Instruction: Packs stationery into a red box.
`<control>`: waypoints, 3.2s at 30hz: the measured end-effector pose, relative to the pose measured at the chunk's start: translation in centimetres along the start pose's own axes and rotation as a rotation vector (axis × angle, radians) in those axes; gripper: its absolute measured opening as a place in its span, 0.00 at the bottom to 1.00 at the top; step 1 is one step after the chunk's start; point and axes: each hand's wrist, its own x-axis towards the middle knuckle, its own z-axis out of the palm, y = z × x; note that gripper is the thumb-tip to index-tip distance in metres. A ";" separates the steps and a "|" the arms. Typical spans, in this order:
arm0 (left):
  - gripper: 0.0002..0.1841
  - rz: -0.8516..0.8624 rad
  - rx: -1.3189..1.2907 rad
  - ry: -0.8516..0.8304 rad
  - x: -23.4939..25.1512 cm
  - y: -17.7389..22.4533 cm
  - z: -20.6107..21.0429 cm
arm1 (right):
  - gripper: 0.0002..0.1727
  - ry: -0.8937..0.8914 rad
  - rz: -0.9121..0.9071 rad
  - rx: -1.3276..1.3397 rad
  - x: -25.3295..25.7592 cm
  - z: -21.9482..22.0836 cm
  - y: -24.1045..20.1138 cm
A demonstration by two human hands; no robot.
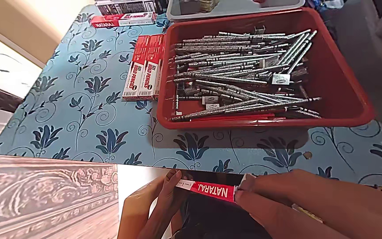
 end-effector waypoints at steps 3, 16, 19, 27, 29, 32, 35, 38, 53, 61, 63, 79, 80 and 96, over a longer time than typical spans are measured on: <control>0.05 -0.031 0.028 0.021 -0.1 -0.4 -0.4 | 0.09 0.057 0.031 0.082 0.0 0.6 0.7; 0.10 -0.096 -0.070 0.094 -0.5 -0.1 0.2 | 0.13 0.256 0.062 0.228 -0.8 4.0 2.0; 0.09 -0.088 -0.077 0.046 -0.5 -0.2 0.2 | 0.14 0.264 0.084 0.257 -1.1 4.9 2.0; 0.09 -0.088 -0.099 -0.045 -0.5 -0.2 0.2 | 0.15 0.366 0.103 0.239 -1.2 6.4 1.8; 0.08 -0.080 -0.102 -0.097 -0.5 -0.1 0.2 | 0.15 0.378 0.109 0.259 -1.2 6.6 1.9; 0.07 -0.077 -0.075 -0.062 -0.9 0.4 1.0 | 0.14 0.369 0.123 0.307 -1.2 6.6 1.7; 0.06 -0.067 -0.071 -0.080 -1.0 0.6 1.6 | 0.13 0.365 0.114 0.333 -1.2 6.6 1.6; 0.05 -0.061 -0.006 -0.053 -1.3 0.8 1.7 | 0.13 0.352 0.119 0.385 -1.3 6.5 1.3; 0.05 -0.090 -0.046 -0.041 -1.8 1.0 2.6 | 0.14 0.464 -0.019 0.311 -0.4 8.2 1.4; 0.06 -0.104 -0.050 -0.107 -1.9 1.0 2.4 | 0.12 0.418 0.002 0.292 0.0 7.0 0.8; 0.05 -0.110 -0.015 -0.070 -1.9 1.5 3.0 | 0.11 0.418 -0.007 0.304 -0.2 6.9 0.7; 0.09 -0.155 -0.095 -0.038 -2.3 0.6 2.8 | 0.28 0.809 0.103 0.423 1.5 11.7 -0.3; 0.10 -0.164 -0.087 -0.020 -2.2 0.6 3.0 | 0.32 0.855 0.126 0.475 1.6 12.2 -0.7; 0.15 -0.172 -0.344 -0.258 -0.3 -1.3 0.4 | 0.17 0.893 0.000 0.725 1.8 14.2 -2.6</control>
